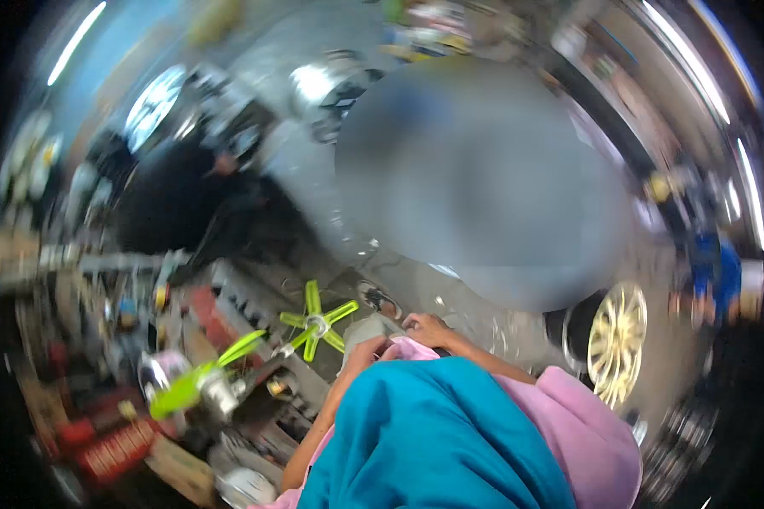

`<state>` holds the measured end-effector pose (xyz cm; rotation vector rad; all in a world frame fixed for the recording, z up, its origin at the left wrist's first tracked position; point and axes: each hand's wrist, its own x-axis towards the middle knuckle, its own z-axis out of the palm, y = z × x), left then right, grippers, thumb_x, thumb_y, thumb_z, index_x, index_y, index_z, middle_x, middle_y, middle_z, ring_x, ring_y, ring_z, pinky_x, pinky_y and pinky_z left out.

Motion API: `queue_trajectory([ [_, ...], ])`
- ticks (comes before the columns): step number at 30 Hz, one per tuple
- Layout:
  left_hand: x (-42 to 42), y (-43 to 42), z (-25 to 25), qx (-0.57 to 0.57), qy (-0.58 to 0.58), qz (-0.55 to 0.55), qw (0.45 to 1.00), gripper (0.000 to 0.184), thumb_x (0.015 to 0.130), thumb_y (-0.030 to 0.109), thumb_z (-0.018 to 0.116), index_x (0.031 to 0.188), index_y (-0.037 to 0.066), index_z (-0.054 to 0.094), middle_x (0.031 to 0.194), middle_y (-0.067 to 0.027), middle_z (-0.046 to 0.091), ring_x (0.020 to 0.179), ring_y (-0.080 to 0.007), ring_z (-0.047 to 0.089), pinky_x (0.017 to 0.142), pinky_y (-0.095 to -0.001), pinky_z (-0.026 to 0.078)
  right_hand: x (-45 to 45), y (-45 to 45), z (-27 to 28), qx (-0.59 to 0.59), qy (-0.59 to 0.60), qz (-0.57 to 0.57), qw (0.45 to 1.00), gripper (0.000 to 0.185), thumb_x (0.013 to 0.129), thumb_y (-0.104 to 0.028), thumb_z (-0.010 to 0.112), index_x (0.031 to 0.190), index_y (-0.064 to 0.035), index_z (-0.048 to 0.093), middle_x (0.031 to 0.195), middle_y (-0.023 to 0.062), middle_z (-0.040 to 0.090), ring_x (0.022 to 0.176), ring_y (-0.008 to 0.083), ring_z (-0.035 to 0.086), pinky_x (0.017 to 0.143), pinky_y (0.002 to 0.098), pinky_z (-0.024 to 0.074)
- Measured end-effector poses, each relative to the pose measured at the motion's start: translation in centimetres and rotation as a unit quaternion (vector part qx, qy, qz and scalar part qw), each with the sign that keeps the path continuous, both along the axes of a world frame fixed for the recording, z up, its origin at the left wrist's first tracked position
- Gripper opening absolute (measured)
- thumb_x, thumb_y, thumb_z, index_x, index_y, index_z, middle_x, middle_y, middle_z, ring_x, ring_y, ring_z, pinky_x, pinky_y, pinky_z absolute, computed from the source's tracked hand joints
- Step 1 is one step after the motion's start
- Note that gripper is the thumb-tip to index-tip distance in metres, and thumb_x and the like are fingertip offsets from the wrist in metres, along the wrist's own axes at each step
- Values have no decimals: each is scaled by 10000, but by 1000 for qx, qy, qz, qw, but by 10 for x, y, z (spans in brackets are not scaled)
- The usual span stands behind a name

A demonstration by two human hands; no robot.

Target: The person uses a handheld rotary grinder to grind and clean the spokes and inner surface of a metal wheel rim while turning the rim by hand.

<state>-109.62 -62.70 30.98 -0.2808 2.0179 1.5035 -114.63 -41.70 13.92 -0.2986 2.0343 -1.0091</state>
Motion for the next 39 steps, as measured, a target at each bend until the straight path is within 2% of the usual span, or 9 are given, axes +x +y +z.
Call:
queue_trajectory([
  [5, -8, 87, -17, -7, 78, -213, 974, 281, 988, 258, 655, 976, -19, 697, 765, -120, 699, 724, -132, 627, 687, -330, 513, 111, 154, 3, 32, -42, -228, 972, 357, 870, -292, 653, 1174, -112, 700, 1068, 180, 736, 1033, 331, 706, 908, 444, 554],
  [9, -20, 177, 6, -49, 31, -372, 926, 260, 974, 238, 660, 978, -17, 708, 798, -128, 721, 721, -150, 656, 699, -322, 528, 249, 254, -42, 238, 17, -338, 910, 342, 863, -376, 653, 1101, -150, 748, 956, 159, 761, 903, 320, 738, 826, 441, 577],
  [11, -18, 199, -6, -32, 5, -428, 903, 257, 968, 235, 658, 984, -15, 711, 810, -133, 724, 733, -164, 671, 711, -329, 534, 319, 273, -33, 218, -41, -539, 813, 350, 860, -386, 652, 1095, -146, 752, 917, 175, 756, 894, 332, 739, 796, 448, 573],
  [20, -87, 294, -55, -143, 96, -676, 717, 363, 961, 324, 650, 998, -34, 696, 863, -208, 721, 811, -293, 722, 750, -418, 532, 508, 46, -32, 164, -255, -768, 564, 341, 861, -377, 678, 1041, -107, 782, 1048, 245, 732, 1005, 411, 707, 890, 492, 550],
  [24, -78, 339, -76, -149, 170, -730, 645, 361, 976, 318, 651, 966, -42, 676, 828, -203, 707, 786, -323, 707, 705, -406, 516, 538, -27, -48, 40, -260, -806, 530, 376, 863, -379, 702, 1061, -66, 767, 1061, 242, 734, 1011, 388, 715, 858, 473, 547],
  [31, 51, 459, -68, -128, 85, -731, 665, 348, 985, 310, 657, 980, -38, 665, 791, -175, 680, 744, -251, 663, 691, -386, 510, 634, 0, -44, 27, -212, -831, 513, 396, 851, -356, 734, 1066, -24, 736, 1024, 248, 734, 946, 378, 723, 787, 463, 554],
  [33, 98, 488, -55, -114, -22, -771, 626, 227, 968, 192, 684, 1047, -20, 667, 836, -59, 680, 786, -123, 618, 731, -290, 503, 662, 54, -13, 77, -248, -856, 448, 383, 805, -264, 770, 1082, -6, 716, 993, 197, 755, 903, 330, 736, 793, 416, 568],
  [36, 152, 546, 22, -46, -190, -828, 526, 253, 920, 107, 714, 1152, 16, 670, 903, -32, 696, 803, -109, 625, 728, -288, 511, 727, 102, -38, 127, -237, -887, 375, 196, 923, -184, 668, 1011, -12, 698, 727, 41, 665, 701, 115, 629, 644, 298, 530],
  [39, 194, 601, 99, 32, -217, -832, 510, 281, 876, 68, 737, 1150, 27, 684, 932, -44, 703, 803, -124, 641, 718, -288, 519, 736, 185, -11, 45, -197, -926, 320, 206, 961, -146, 623, 1103, -2, 662, 852, 33, 663, 744, 103, 608, 638, 277, 507],
])
